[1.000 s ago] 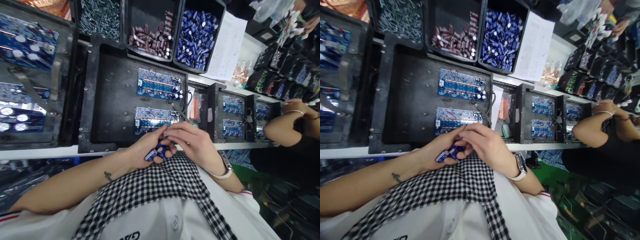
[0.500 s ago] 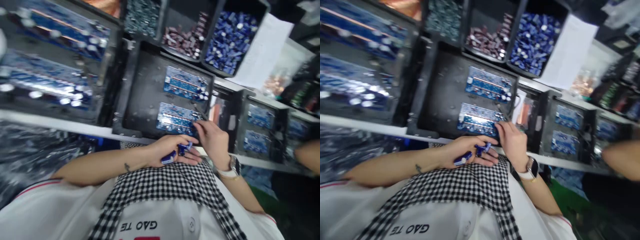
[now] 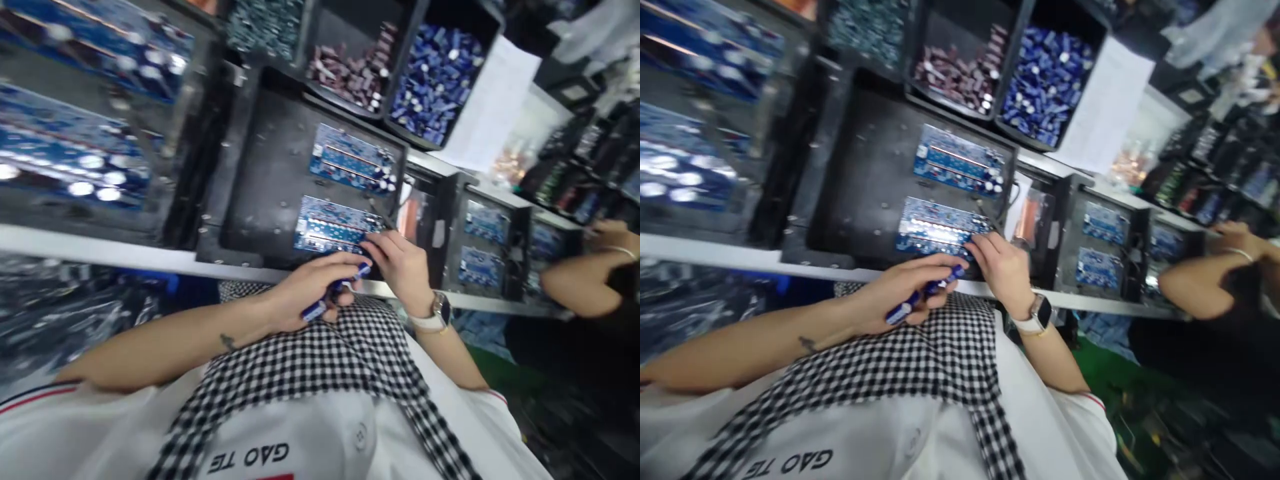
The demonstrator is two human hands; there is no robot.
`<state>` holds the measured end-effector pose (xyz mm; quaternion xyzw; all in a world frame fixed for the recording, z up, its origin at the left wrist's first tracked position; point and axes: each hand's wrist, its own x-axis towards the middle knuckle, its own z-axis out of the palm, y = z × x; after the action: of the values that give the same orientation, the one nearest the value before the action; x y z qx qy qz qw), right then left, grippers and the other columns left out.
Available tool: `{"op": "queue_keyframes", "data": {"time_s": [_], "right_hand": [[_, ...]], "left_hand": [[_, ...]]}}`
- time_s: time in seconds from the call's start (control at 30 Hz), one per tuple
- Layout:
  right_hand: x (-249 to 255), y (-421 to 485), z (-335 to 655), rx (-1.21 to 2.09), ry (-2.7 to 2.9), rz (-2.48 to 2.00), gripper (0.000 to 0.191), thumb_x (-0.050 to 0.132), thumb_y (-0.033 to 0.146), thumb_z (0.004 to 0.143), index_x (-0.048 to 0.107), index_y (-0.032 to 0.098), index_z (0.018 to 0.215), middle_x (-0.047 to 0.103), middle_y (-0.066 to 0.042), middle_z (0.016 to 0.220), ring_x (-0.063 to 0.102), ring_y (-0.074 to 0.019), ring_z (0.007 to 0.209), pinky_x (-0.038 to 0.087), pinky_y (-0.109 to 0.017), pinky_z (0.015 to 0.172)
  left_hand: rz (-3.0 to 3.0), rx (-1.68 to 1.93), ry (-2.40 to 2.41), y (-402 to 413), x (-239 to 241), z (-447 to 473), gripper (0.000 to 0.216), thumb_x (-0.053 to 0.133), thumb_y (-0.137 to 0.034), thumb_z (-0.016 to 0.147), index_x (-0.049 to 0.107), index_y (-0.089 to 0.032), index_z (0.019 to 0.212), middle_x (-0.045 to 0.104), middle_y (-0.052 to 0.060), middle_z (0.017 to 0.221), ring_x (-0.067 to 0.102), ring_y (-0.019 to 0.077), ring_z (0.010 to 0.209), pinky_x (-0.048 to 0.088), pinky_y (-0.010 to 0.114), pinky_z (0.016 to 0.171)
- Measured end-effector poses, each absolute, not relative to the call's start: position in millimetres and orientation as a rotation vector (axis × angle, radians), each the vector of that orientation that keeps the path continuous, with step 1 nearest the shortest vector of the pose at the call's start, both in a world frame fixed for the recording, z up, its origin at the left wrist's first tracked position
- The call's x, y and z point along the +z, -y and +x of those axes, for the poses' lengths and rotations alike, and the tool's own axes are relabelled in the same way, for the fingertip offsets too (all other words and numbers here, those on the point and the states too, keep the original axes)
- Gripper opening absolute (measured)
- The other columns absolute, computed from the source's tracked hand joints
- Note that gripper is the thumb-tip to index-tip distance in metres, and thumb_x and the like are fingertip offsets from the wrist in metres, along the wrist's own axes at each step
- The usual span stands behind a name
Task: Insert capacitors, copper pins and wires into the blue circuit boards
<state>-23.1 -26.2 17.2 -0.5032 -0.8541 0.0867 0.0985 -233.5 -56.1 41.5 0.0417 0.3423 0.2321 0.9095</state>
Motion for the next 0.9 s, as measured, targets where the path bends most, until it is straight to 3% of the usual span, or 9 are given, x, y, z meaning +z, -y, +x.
{"op": "queue_keyframes", "data": {"time_s": [0.13, 0.2, 0.33, 0.5, 0.73, 0.9], "right_hand": [[45, 41, -25, 0.523, 2.293, -1.429, 0.032, 0.054, 0.027, 0.098, 0.062, 0.021, 0.129, 0.067, -0.009, 0.123, 0.063, -0.0186, 0.113, 0.052, -0.033, 0.100], [60, 53, -27, 0.715, 2.291, -1.349, 0.034, 0.058, 0.025, 0.096, 0.060, 0.023, 0.131, 0.067, -0.007, 0.123, 0.062, -0.0179, 0.115, 0.051, -0.034, 0.102], [62, 64, -23, 0.699, 2.253, -1.482, 0.025, 0.056, 0.021, 0.097, 0.065, 0.022, 0.119, 0.072, -0.006, 0.109, 0.066, -0.0175, 0.101, 0.054, -0.034, 0.092], [31, 55, -9, 0.618, 2.256, -1.612, 0.023, 0.057, 0.018, 0.096, 0.067, 0.019, 0.116, 0.073, -0.006, 0.105, 0.068, -0.0173, 0.095, 0.054, -0.031, 0.087], [24, 53, -10, 0.509, 2.355, -1.598, 0.023, 0.056, 0.025, 0.097, 0.067, 0.016, 0.115, 0.073, -0.007, 0.099, 0.069, -0.0175, 0.089, 0.053, -0.029, 0.079], [27, 54, -10, 0.330, 2.564, -1.573, 0.030, 0.048, 0.027, 0.101, 0.065, 0.014, 0.121, 0.071, -0.008, 0.094, 0.068, -0.0188, 0.083, 0.052, -0.030, 0.069]], "left_hand": [[0.008, 0.508, -0.756, 53, 37, -226, 0.011, 0.054, -0.022, 0.096, 0.060, -0.013, 0.098, 0.051, 0.000, 0.076, 0.043, 0.0033, 0.049, 0.029, 0.008, 0.033], [0.005, 0.476, -0.769, 52, 36, -221, 0.016, 0.052, -0.024, 0.098, 0.057, -0.012, 0.090, 0.048, -0.001, 0.069, 0.039, 0.0028, 0.046, 0.029, 0.008, 0.033], [0.030, 0.370, -0.806, 51, 35, -213, 0.021, 0.049, -0.030, 0.099, 0.059, -0.012, 0.096, 0.054, 0.002, 0.067, 0.046, 0.0068, 0.047, 0.035, 0.011, 0.033], [0.075, 0.249, -0.789, 52, 35, -212, 0.029, 0.038, -0.026, 0.098, 0.060, -0.009, 0.106, 0.069, 0.015, 0.091, 0.063, 0.0162, 0.066, 0.055, 0.024, 0.044], [0.148, 0.304, -0.721, 59, 41, -220, 0.011, 0.044, -0.026, 0.097, 0.046, -0.016, 0.102, 0.070, 0.017, 0.104, 0.063, 0.0163, 0.057, 0.047, 0.021, 0.034], [0.164, 0.337, -0.712, 58, 43, -221, 0.014, 0.049, -0.031, 0.099, 0.044, -0.017, 0.097, 0.070, 0.014, 0.103, 0.058, 0.0101, 0.053, 0.041, 0.014, 0.034]]}}
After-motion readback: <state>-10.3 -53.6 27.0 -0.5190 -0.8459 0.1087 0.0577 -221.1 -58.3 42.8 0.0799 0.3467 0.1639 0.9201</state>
